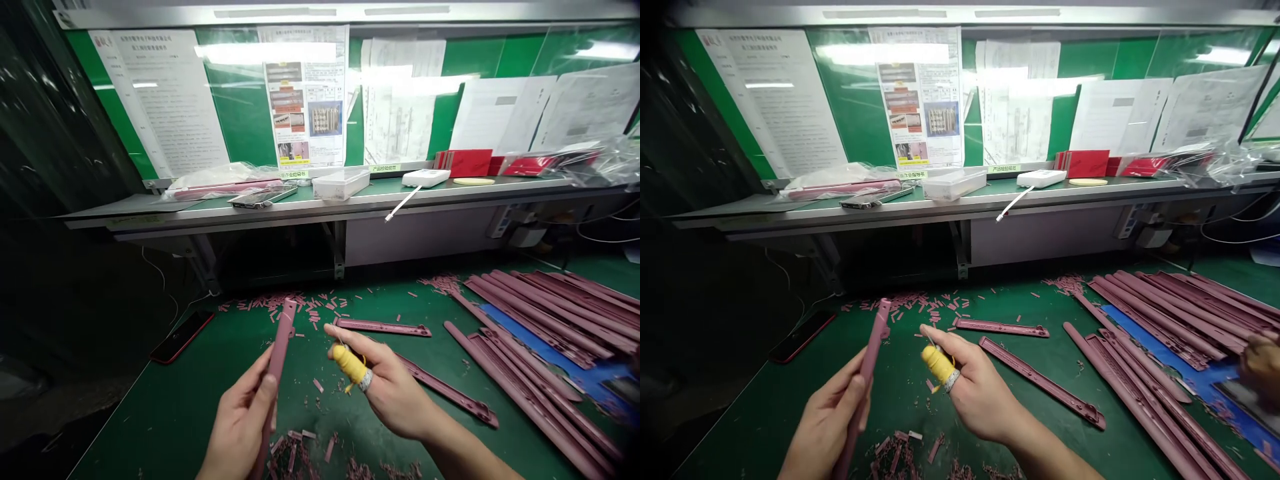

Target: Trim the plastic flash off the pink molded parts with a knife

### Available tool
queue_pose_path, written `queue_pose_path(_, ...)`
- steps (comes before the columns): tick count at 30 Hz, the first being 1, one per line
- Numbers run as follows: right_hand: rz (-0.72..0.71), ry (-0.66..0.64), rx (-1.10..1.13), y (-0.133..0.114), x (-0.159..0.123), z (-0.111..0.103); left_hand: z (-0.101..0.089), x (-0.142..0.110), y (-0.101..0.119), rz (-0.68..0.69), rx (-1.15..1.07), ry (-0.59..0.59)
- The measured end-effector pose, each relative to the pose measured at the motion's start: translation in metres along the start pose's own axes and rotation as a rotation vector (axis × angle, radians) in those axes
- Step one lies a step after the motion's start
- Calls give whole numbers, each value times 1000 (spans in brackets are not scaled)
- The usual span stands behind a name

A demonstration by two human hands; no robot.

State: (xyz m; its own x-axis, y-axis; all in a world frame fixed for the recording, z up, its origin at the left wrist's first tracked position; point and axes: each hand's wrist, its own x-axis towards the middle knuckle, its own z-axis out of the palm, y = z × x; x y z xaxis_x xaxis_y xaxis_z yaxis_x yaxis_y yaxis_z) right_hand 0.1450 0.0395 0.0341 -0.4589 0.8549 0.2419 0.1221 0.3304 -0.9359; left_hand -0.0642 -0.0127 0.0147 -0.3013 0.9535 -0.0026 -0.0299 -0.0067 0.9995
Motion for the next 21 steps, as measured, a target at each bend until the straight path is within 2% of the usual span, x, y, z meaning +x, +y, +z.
queue_pose_path(3, -54, -37, 73, 19, 5, 8, 20, -2, 6, -338, -275, 15)
queue_pose_path(6, -148, 5, -211, 28, 13, 12, 26, -1, 3, -471, -424, -18)
queue_pose_path(10, -179, 102, -696, 30, 29, 11, 25, -2, -6, -527, -521, -100)
queue_pose_path(13, -152, 92, -928, 28, 40, 8, 26, -5, -9, -548, -535, -124)
queue_pose_path(17, -158, 67, -1110, 25, 44, 5, 28, -8, -7, -543, -522, -134)
queue_pose_path(21, -181, 73, -1174, 24, 41, 4, 30, -7, -5, -510, -517, -189)
